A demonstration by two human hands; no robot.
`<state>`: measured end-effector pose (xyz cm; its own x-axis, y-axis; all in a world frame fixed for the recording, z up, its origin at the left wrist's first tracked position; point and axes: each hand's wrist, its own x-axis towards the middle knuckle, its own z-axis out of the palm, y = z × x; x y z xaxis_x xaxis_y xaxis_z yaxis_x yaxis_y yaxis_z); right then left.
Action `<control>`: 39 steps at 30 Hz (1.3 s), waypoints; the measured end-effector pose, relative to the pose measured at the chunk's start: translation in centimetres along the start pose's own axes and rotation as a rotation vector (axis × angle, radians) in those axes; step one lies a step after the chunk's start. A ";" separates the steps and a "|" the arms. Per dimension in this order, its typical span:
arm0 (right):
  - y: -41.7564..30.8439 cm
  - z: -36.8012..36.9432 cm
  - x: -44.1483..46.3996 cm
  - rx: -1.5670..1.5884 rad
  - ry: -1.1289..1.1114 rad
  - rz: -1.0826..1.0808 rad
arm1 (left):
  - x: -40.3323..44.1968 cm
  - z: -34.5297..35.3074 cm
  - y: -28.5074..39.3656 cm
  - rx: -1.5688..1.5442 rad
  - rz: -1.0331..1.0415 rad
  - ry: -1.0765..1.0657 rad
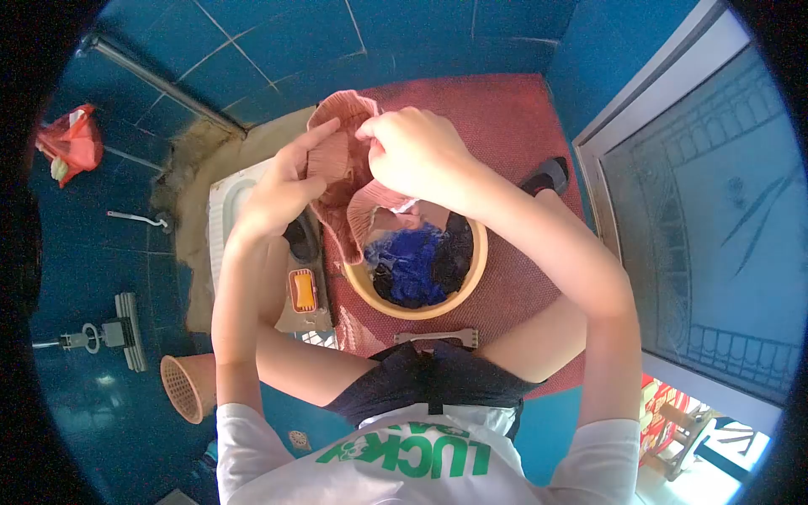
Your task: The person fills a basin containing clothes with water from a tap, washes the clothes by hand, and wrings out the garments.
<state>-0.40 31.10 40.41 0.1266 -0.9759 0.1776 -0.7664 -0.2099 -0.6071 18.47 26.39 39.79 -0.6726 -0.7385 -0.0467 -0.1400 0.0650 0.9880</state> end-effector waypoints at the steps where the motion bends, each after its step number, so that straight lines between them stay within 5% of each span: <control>1: 0.2 0.3 -0.1 -0.002 -0.001 0.003 | 0.1 0.0 -0.7 -0.003 0.000 -0.002; 9: 9.1 8.3 -1.9 -0.284 -0.372 0.192 | 1.2 -0.7 -13.7 -0.002 -0.231 0.118; 11: 13.5 11.7 -3.3 -0.363 -0.464 0.232 | 1.4 -2.3 -21.5 0.288 -0.094 0.091; 13: 16.3 14.4 -5.0 -0.465 -0.523 0.199 | 0.2 -1.6 -23.6 0.953 -0.084 -0.004; 15: 19.9 18.4 -6.6 -0.457 -0.541 0.201 | -0.3 -0.1 -24.7 1.238 -0.295 -0.126; 17: 22.4 23.0 -8.2 -0.586 -0.475 0.305 | -0.3 1.4 -27.9 1.253 -0.289 -0.139; 18: 23.4 24.5 -8.8 -0.706 -0.481 0.186 | -0.1 2.1 -29.9 1.271 -0.278 -0.156; 23: 23.2 29.5 -7.0 -0.687 -0.478 0.367 | 2.5 6.5 -37.1 1.247 -0.410 -0.105; 25: 25.0 32.6 -5.9 -0.671 -0.387 0.474 | 3.2 8.5 -40.5 1.494 -0.402 0.082; 27: 25.8 33.6 -4.2 -0.687 -0.494 0.481 | 4.2 9.3 -42.0 1.523 -0.537 -0.018; 29: 26.1 33.9 -2.7 -0.631 -0.698 0.427 | 4.4 9.3 -44.3 1.452 -0.462 0.051; 30: 31.6 42.3 -5.8 -0.576 -0.550 0.433 | 5.0 9.0 -43.9 1.431 -0.548 -0.051; 33: 28.6 37.9 -3.1 -0.612 -0.696 0.345 | 4.8 9.2 -45.7 1.368 -0.490 -0.011; 35: 28.2 37.2 -1.7 -0.339 -0.658 0.537 | 6.3 9.1 -42.7 1.380 -0.714 -0.141; 37: 28.8 37.9 -1.9 -0.352 -0.546 0.776 | 5.9 9.4 -45.5 1.461 -0.439 -0.086; 39: 29.6 39.1 -2.4 -0.385 -0.603 0.720 | 6.0 10.1 -46.6 1.399 -0.530 -0.069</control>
<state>1.21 24.93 -8.31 -0.2298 -0.7527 -0.6169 -0.9233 0.3690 -0.1064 13.68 25.71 -8.04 -0.3488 -0.8515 -0.3915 -0.9090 0.4091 -0.0801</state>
